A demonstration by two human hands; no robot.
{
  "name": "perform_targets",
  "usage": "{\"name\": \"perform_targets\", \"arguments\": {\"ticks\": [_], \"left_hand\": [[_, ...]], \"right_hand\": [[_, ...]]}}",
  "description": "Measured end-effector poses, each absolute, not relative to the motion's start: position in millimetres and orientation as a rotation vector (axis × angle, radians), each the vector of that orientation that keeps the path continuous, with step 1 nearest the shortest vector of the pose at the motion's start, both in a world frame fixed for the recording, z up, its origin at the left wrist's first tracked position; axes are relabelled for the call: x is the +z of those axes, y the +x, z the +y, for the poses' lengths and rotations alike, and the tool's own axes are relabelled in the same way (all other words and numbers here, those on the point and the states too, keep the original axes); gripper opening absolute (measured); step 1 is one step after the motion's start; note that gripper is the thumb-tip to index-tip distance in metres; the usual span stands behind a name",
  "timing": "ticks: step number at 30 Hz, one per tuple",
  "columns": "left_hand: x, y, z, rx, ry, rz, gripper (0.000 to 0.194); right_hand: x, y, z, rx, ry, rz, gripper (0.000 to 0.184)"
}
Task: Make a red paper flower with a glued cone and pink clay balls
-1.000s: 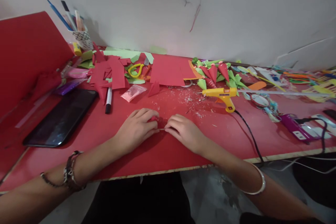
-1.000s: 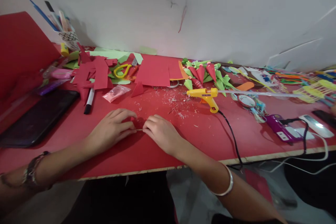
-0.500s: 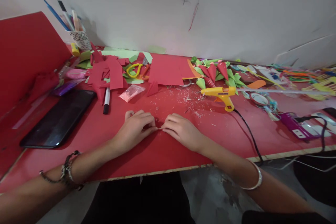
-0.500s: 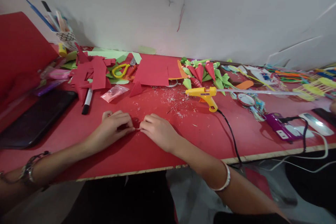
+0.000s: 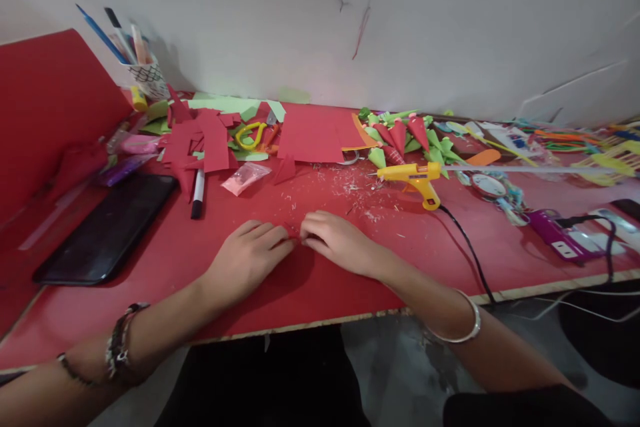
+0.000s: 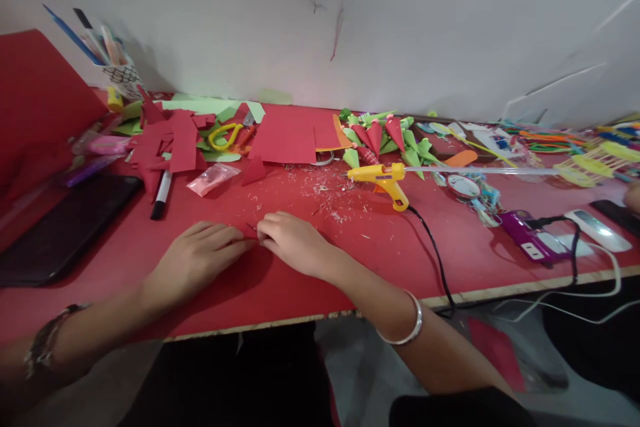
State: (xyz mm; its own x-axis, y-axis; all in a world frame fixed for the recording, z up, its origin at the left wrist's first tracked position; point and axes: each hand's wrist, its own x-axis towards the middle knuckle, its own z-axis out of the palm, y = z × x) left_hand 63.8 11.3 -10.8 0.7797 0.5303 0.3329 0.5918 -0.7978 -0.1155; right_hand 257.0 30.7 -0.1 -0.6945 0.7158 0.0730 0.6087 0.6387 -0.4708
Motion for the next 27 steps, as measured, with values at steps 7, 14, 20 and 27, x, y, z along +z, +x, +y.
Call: {"name": "perform_targets", "arguments": {"ticks": [7, 14, 20, 27], "left_hand": [[-7.6, 68.0, 6.9, -0.397, -2.767, -0.856, 0.024], [-10.3, 66.3, 23.3, -0.600, -3.111, -1.372, 0.016], [-6.6, 65.2, 35.6, -0.548, -3.118, -1.464, 0.008], [-4.5, 64.3, 38.0, -0.487, -3.156, -1.450, 0.010]], "right_hand": [[4.5, 256.4, 49.8, 0.813, -0.970, -2.625, 0.010], [-6.1, 261.9, 36.9, 0.593, -0.941, -2.594, 0.009], [-11.5, 263.0, 26.8, 0.281, -0.982, -2.713, 0.018], [-10.5, 255.2, 21.7, 0.203, -1.111, -2.680, 0.020]]}}
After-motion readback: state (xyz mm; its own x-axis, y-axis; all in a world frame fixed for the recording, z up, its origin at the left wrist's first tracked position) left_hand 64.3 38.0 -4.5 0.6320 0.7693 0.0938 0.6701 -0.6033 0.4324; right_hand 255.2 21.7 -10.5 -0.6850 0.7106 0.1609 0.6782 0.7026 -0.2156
